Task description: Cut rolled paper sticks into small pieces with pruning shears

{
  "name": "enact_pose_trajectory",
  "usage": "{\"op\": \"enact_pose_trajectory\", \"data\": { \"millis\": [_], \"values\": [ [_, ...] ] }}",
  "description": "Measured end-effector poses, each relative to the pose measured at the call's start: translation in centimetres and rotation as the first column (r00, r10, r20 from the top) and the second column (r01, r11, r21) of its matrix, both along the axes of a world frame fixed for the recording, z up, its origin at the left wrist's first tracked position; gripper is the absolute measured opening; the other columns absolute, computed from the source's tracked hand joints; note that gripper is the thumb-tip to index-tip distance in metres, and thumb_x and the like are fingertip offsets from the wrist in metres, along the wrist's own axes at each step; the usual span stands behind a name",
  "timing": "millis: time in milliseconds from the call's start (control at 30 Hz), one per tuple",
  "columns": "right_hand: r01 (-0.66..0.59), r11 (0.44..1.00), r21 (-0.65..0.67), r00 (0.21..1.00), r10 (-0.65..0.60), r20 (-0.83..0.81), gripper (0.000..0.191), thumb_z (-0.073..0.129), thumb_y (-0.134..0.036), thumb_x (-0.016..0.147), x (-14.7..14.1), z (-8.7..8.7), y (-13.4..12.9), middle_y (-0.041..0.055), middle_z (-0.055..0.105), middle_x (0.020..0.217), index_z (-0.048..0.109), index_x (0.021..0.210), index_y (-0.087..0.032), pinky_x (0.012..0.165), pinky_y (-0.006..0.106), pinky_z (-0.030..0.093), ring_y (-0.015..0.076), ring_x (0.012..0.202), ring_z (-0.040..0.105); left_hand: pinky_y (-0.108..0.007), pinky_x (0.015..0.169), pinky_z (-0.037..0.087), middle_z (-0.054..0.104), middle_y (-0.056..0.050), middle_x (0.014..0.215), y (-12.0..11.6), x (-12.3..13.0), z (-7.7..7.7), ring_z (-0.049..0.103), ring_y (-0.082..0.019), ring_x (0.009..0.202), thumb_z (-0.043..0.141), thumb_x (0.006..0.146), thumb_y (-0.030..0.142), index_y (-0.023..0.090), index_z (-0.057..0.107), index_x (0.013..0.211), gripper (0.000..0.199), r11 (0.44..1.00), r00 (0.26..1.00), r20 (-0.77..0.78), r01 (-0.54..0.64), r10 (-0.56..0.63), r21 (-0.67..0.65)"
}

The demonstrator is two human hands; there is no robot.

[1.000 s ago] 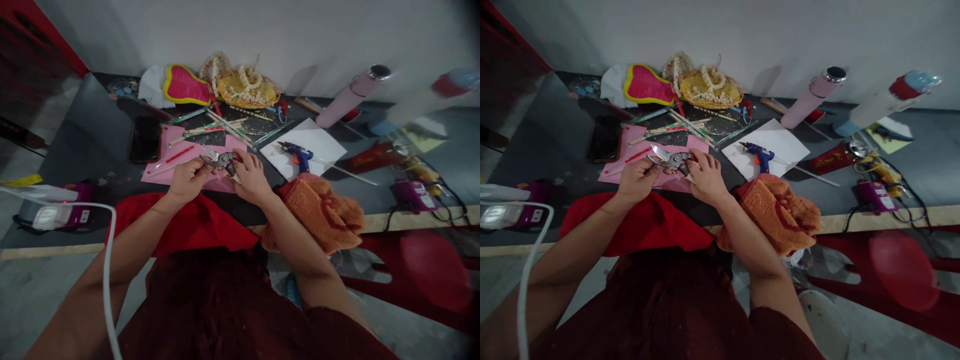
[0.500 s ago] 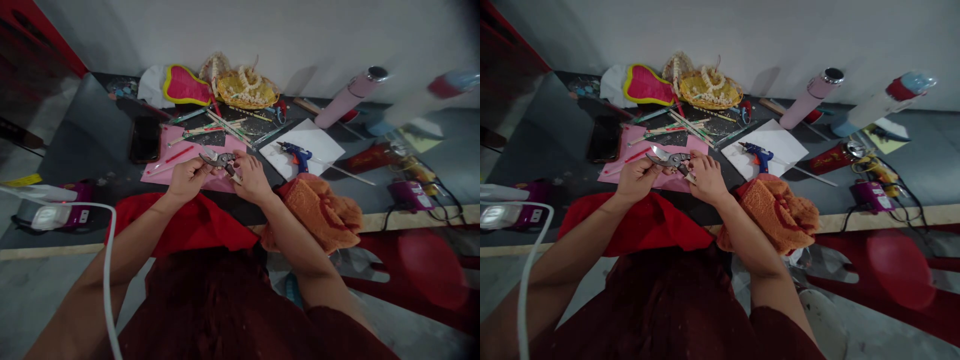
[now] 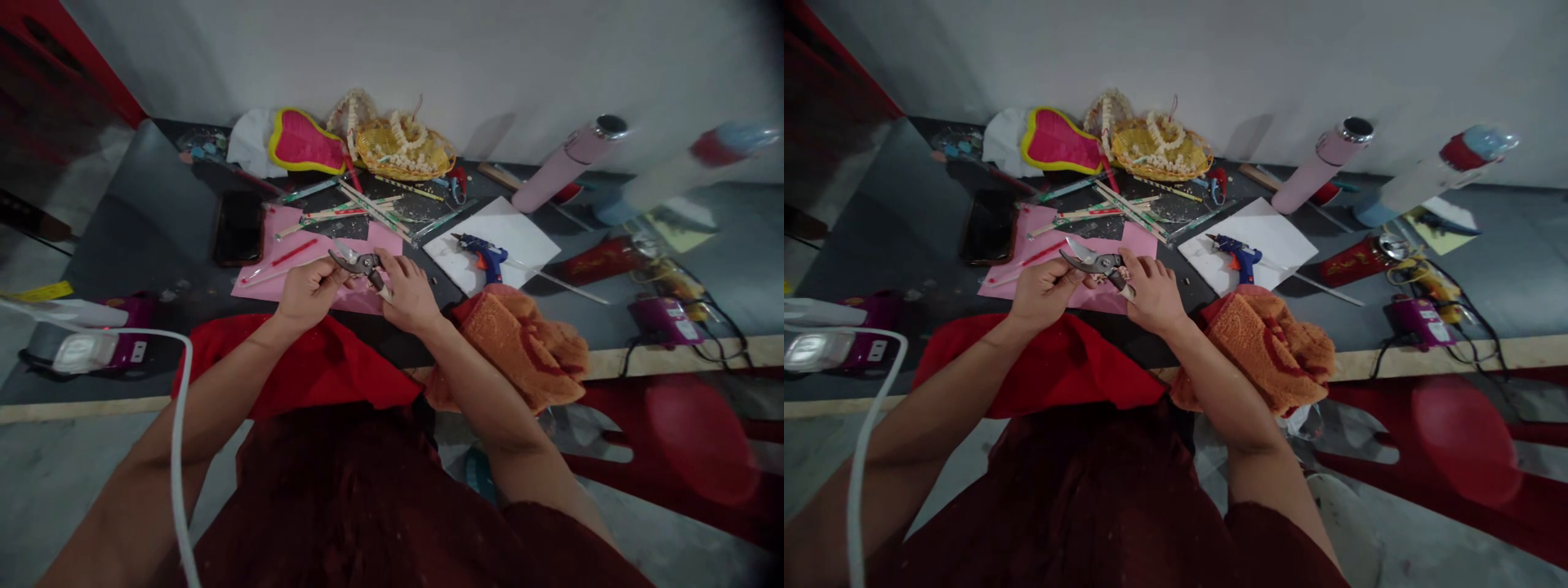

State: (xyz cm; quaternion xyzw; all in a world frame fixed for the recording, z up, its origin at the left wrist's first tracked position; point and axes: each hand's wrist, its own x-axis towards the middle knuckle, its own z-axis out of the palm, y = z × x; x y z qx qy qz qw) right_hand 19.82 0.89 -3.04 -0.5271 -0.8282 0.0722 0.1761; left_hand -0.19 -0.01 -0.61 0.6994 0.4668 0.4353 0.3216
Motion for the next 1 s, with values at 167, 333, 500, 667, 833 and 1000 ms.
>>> {"op": "enact_pose_trajectory", "data": {
  "millis": [167,333,500,667,833,1000],
  "values": [
    [-0.005,0.999,-0.033,1.0,0.004,-0.001,0.059,0.044,-0.03,0.087,-0.24,0.32,-0.24,0.0136,0.054,0.122,0.029,0.143,-0.021,0.088,0.045,0.042,0.0303,0.106,0.05,-0.026,0.074,0.052,0.075,-0.004,0.083,0.05,0.05,-0.05,0.069,-0.016,0.08,0.05,0.088,0.022,0.016,0.069,0.077,0.023,1.0,1.0,0.005,-0.01,0.01,0.0],
    [-0.01,0.999,-0.042,1.0,0.011,0.008,0.058,0.044,-0.029,0.086,-0.21,0.36,-0.26,0.0135,0.054,0.12,0.031,0.142,-0.02,0.087,0.044,0.043,0.0302,0.105,0.05,-0.024,0.071,0.052,0.074,-0.004,0.081,0.02,0.07,-0.14,0.068,-0.015,0.078,0.05,0.089,0.024,0.016,0.07,0.08,0.023,1.0,1.0,-0.001,-0.016,0.016,0.0],
    [-0.023,0.998,-0.05,1.0,0.023,-0.002,0.059,0.047,-0.032,0.085,-0.11,0.36,-0.2,0.0136,0.054,0.12,0.032,0.141,-0.021,0.086,0.045,0.044,0.0308,0.106,0.05,-0.021,0.062,0.049,0.074,-0.003,0.077,-0.15,0.11,0.03,0.067,-0.013,0.069,0.052,0.087,0.026,0.016,0.07,0.081,0.021,0.999,0.999,-0.024,-0.031,0.031,0.008],
    [-0.012,0.999,-0.047,1.0,0.011,-0.01,0.06,0.046,-0.03,0.085,-0.14,0.39,-0.17,0.0134,0.054,0.122,0.031,0.142,-0.021,0.088,0.046,0.043,0.0308,0.108,0.05,-0.021,0.065,0.049,0.074,-0.004,0.082,-0.13,0.13,-0.03,0.067,-0.014,0.074,0.053,0.087,0.026,0.016,0.069,0.081,0.019,0.999,0.998,-0.051,-0.041,0.042,0.021],
    [0.017,1.0,-0.01,1.0,-0.017,-0.024,0.065,0.047,-0.034,0.085,0.02,0.13,0.05,0.0138,0.052,0.126,0.026,0.146,-0.023,0.09,0.049,0.041,0.0326,0.111,0.048,-0.021,0.068,0.05,0.074,-0.003,0.084,-0.08,0.2,-0.03,0.067,-0.013,0.076,0.054,0.087,0.026,0.016,0.07,0.09,0.019,0.997,0.997,-0.033,-0.072,0.073,0.033],
    [0.011,1.0,0.004,1.0,-0.011,-0.002,0.073,0.048,-0.026,0.081,0.19,0.01,0.16,0.0123,0.049,0.131,0.02,0.148,-0.024,0.091,0.05,0.041,0.0328,0.115,0.045,-0.022,0.069,0.051,0.073,-0.002,0.079,-0.15,0.36,0.12,0.067,-0.014,0.075,0.051,0.088,0.023,0.017,0.072,0.08,0.022,0.997,0.997,-0.039,-0.06,0.062,0.054]
  ]
}}
